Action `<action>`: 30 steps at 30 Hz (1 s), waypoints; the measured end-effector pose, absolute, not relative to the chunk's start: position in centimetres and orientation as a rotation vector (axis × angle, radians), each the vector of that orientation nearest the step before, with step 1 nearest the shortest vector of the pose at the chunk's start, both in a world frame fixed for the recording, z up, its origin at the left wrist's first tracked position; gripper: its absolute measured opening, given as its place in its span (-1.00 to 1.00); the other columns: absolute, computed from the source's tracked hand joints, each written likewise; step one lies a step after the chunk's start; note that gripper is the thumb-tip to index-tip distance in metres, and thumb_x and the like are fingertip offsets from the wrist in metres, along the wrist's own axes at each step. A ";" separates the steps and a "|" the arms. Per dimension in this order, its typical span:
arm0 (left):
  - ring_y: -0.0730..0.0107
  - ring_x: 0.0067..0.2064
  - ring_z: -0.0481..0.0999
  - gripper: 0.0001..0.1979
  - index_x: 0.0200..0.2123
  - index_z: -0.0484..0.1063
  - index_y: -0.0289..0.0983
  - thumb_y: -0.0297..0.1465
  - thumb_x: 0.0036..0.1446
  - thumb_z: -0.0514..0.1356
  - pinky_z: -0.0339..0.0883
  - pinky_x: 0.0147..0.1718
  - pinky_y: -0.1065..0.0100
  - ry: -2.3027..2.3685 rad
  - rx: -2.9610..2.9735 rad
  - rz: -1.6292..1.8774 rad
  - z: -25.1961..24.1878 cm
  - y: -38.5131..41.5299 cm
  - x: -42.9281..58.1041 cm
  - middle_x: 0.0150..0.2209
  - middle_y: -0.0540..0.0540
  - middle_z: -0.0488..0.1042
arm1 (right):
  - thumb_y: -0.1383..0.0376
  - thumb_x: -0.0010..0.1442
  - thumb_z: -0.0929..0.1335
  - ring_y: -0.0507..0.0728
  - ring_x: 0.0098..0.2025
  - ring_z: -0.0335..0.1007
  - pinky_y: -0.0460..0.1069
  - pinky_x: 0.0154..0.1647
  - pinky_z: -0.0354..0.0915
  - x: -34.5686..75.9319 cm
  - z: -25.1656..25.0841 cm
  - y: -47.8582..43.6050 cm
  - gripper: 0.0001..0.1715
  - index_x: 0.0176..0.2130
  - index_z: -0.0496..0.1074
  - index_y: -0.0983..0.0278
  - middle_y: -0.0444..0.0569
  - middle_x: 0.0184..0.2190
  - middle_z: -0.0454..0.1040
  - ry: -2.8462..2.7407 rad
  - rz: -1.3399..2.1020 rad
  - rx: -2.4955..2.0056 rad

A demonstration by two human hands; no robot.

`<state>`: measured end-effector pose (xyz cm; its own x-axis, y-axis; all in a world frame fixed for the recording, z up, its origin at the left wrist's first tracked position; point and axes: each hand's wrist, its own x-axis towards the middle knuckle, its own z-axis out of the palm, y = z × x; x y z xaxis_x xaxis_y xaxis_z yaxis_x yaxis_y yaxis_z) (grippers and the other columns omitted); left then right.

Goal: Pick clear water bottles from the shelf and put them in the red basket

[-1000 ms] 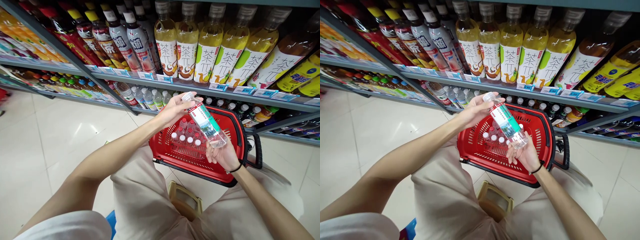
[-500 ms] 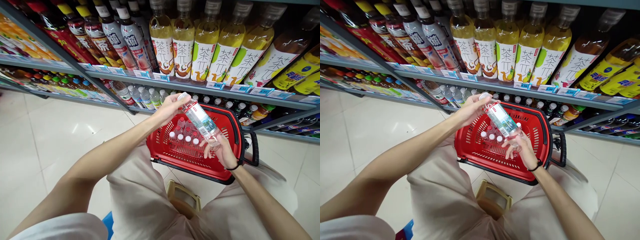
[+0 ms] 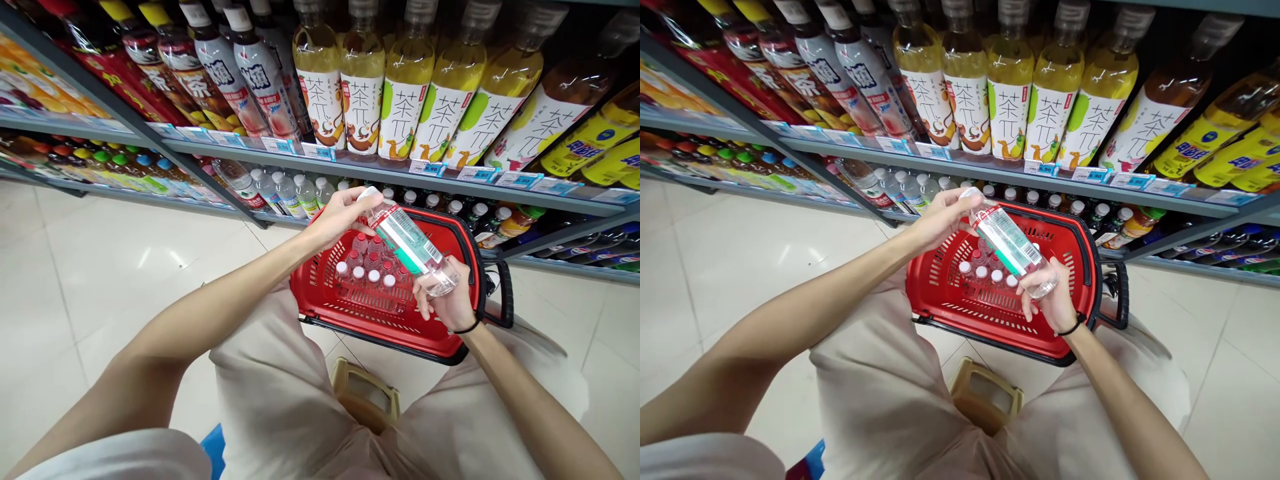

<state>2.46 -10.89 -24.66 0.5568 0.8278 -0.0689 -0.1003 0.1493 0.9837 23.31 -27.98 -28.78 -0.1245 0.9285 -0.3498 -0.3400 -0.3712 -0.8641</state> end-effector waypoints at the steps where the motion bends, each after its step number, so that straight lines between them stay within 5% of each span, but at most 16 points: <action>1: 0.33 -0.28 0.58 -0.52 -0.24 0.60 -0.29 0.05 0.13 0.42 0.53 -0.41 0.40 0.745 1.297 0.762 -24.7 -10.7 2.4 -0.25 -0.16 0.63 | -0.41 0.25 0.13 0.13 -0.76 0.25 -0.05 -0.72 -0.03 23.4 -28.8 -27.9 0.01 -0.50 0.58 0.36 0.10 -0.78 0.36 -0.772 1.676 -1.168; 7: 0.41 -0.47 0.44 -0.50 -0.45 0.55 -0.28 0.07 0.09 0.44 0.31 -0.50 0.40 0.783 1.675 0.733 -24.3 -9.2 0.9 -0.49 -0.11 0.52 | -0.17 0.29 0.28 0.20 -0.40 0.53 0.03 -0.35 0.42 23.4 -31.1 -27.3 -0.35 -0.44 0.57 0.28 0.07 -0.48 0.60 -0.791 1.485 -1.404; 13: 0.45 -0.56 0.32 -0.55 -0.52 0.44 -0.26 -0.03 -0.02 0.48 0.04 -0.56 0.37 0.830 2.064 0.406 -25.5 -10.7 1.1 -0.59 -0.02 0.42 | 0.12 0.17 0.40 0.23 -0.09 0.60 0.14 0.08 0.47 23.5 -34.4 -26.8 -0.72 -0.23 0.62 0.23 -0.01 -0.19 0.68 -1.079 1.270 -1.634; 17: 0.26 -0.51 0.44 -0.61 -0.51 0.48 -0.25 -0.09 -0.12 0.48 0.15 -0.47 0.28 0.746 2.489 0.031 -27.9 -12.9 2.6 -0.57 -0.08 0.46 | 0.17 0.18 0.36 0.19 -0.13 0.62 0.12 -0.05 0.54 23.4 -34.6 -26.6 -0.73 -0.22 0.61 0.25 0.04 -0.18 0.67 -1.117 1.287 -1.571; 22: -0.01 -0.30 0.65 -0.68 -0.28 0.64 -0.30 -0.19 -0.02 0.43 0.31 -0.38 0.21 0.585 2.689 -0.412 -31.7 -14.4 3.4 -0.31 -0.29 0.64 | 0.21 0.23 0.32 0.15 -0.27 0.59 0.04 -0.22 0.51 23.7 -34.2 -26.8 -0.72 -0.30 0.61 0.26 0.00 -0.30 0.65 -1.217 1.283 -1.574; 30: -0.13 -0.07 0.67 -0.67 -0.14 0.63 -0.49 -0.37 0.07 0.46 0.48 -0.11 0.15 0.611 2.703 -0.867 -38.4 -15.6 3.6 -0.12 -0.47 0.65 | 0.39 0.25 0.33 0.11 -0.27 0.58 -0.01 -0.16 0.40 23.8 -32.6 -27.1 -0.78 -0.34 0.58 0.25 -0.08 -0.32 0.67 -1.471 1.203 -1.717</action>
